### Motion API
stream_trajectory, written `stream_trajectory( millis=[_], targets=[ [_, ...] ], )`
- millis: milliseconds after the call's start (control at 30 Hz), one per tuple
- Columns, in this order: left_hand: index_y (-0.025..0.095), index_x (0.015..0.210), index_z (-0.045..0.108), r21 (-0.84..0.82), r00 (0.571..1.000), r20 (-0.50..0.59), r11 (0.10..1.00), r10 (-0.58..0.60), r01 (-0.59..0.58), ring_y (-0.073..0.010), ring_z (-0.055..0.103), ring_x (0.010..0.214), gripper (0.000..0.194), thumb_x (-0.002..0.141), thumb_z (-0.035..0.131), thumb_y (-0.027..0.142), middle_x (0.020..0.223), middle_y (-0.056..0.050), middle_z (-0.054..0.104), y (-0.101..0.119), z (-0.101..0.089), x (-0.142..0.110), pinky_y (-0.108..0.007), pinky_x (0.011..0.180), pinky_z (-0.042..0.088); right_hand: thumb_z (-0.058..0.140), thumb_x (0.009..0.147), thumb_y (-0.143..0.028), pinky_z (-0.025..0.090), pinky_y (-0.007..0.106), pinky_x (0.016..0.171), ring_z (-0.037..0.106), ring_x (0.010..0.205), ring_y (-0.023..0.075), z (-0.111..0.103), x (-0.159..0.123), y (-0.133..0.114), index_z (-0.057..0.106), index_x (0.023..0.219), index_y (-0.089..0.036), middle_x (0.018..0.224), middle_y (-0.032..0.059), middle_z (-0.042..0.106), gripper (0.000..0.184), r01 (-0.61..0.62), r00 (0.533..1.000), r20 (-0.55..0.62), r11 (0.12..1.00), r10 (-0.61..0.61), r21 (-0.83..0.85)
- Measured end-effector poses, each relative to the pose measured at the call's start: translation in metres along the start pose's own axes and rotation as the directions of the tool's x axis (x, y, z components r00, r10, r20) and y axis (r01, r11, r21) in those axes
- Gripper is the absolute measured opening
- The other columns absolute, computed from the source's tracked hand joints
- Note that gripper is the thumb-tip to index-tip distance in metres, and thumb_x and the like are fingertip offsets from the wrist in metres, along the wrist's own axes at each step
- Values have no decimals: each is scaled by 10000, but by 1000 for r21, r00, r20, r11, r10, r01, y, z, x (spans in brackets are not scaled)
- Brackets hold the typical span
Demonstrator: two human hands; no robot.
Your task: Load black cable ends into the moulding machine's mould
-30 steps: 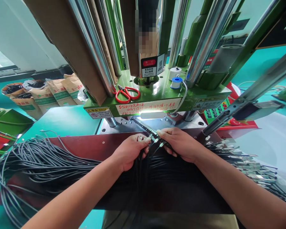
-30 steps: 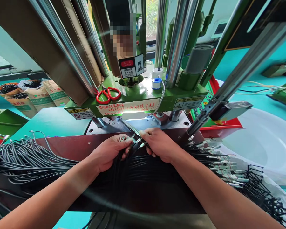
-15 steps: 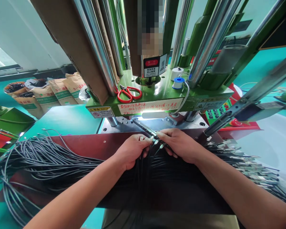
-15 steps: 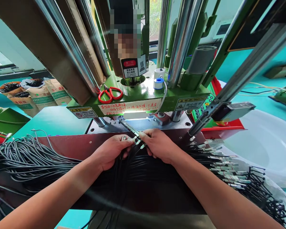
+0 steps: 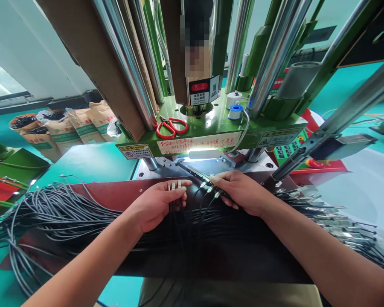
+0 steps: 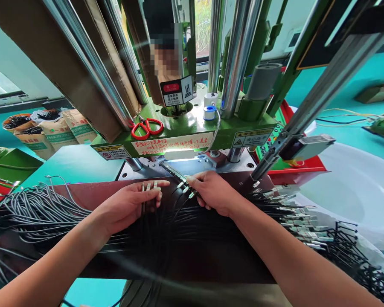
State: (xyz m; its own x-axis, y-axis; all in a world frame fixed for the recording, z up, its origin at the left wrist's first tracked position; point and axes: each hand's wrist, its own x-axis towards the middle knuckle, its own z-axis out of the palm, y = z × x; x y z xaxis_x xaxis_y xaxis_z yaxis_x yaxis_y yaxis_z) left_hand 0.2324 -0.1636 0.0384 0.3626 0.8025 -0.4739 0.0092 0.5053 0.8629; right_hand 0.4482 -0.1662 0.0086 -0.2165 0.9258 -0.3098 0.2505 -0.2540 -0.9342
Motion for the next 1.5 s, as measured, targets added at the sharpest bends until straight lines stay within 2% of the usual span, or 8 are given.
stream_trajectory(
  millis=[100, 167, 233, 400, 1000, 1200, 1400, 1500],
  targets=[
    [147, 1087, 634, -10, 999, -31, 1000, -7, 6, -99, 583, 623, 280, 810, 648, 184, 740, -14, 614, 3, -4, 2, -208, 575, 447, 519, 864, -455, 227, 167, 296, 315, 339, 75, 1, 0, -2, 496, 640, -202, 389, -66, 391, 339, -3, 1000, 3, 1000, 3, 11],
    [124, 938, 645, -25, 994, -110, 999, 21, -24, -91, 585, 613, 122, 845, 606, 192, 743, -21, 617, 7, -4, 12, -199, 549, 454, 515, 865, -459, 225, 166, 295, 318, 340, 76, 1, 0, -4, 509, 650, -200, 389, -67, 387, 336, -16, 1000, 1, 1000, 16, 24],
    [110, 794, 616, -25, 989, -146, 999, 28, -32, -71, 566, 581, 108, 860, 582, 188, 743, -25, 616, 10, -2, 25, -179, 518, 444, 508, 868, -468, 220, 165, 297, 312, 339, 75, 0, -1, -4, 516, 660, -197, 387, -68, 382, 341, -25, 1000, -3, 999, 26, 33],
    [111, 734, 585, 2, 998, -26, 998, -62, 62, -39, 485, 470, 106, 816, 617, 168, 659, -12, 590, 7, 8, 39, -143, 432, 374, 506, 868, -476, 222, 167, 308, 306, 356, 71, -2, 0, -3, 533, 664, -185, 406, -63, 377, 356, 3, 1000, 6, 1000, -3, 17],
    [117, 662, 560, 96, 998, 13, 993, -68, 66, -34, 468, 446, 187, 808, 616, 219, 607, 4, 563, -2, 11, 42, -139, 422, 351, 477, 884, -476, 254, 165, 302, 316, 363, 77, -1, -2, -1, 581, 706, -188, 422, -63, 375, 354, -1, 1000, 29, 998, 2, -55],
    [121, 640, 537, 119, 998, -1, 991, -64, 64, -26, 457, 438, 193, 803, 612, 192, 587, 12, 556, -3, 13, 44, -138, 432, 343, 451, 898, -475, 268, 161, 305, 347, 362, 80, -1, -3, 0, 622, 743, -188, 426, -60, 379, 368, 56, 997, 53, 984, -47, -172],
    [130, 692, 560, 235, 997, -63, 972, 37, -21, -69, 507, 459, 289, 835, 620, 374, 581, -11, 585, 2, 0, 35, -166, 417, 352, 487, 881, -487, 233, 159, 298, 319, 360, 71, -1, -2, 1, 526, 668, -187, 418, -62, 384, 370, 11, 999, 31, 1000, -10, -27],
    [149, 706, 525, 164, 997, -60, 986, 47, -37, -71, 527, 522, 298, 798, 675, 389, 616, 14, 569, 6, -10, 16, -172, 479, 408, 489, 880, -493, 221, 160, 296, 311, 353, 71, -2, -1, 1, 467, 631, -197, 401, -62, 386, 387, -3, 1000, 5, 1000, 3, -5]
  ],
)
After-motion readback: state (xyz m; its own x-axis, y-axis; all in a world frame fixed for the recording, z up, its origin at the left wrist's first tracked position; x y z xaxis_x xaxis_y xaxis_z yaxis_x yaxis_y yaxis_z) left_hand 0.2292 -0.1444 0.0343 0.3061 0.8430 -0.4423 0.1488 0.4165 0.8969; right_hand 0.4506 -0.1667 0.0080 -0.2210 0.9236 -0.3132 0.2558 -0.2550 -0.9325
